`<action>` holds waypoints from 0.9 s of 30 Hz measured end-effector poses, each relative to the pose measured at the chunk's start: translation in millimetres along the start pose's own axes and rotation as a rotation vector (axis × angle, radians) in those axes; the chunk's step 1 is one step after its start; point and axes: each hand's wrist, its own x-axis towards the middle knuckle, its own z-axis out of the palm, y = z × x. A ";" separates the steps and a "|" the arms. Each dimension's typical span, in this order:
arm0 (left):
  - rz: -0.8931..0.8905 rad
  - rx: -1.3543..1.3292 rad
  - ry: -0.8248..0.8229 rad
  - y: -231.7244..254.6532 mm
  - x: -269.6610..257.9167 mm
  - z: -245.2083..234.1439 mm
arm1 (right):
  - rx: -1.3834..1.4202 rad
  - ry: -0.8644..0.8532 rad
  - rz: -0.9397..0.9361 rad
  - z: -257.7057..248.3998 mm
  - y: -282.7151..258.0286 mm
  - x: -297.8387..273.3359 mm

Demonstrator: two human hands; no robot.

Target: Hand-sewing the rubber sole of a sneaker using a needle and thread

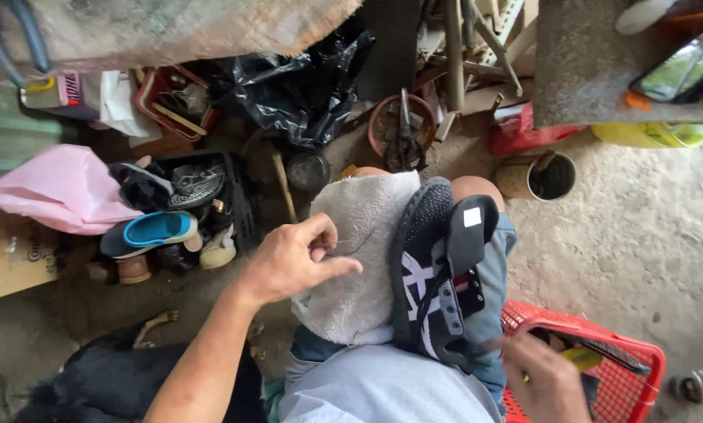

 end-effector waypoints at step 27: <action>0.239 -0.702 0.347 44.3 -30.6 54.9 | -0.375 0.211 -0.407 23.8 -101.5 181.7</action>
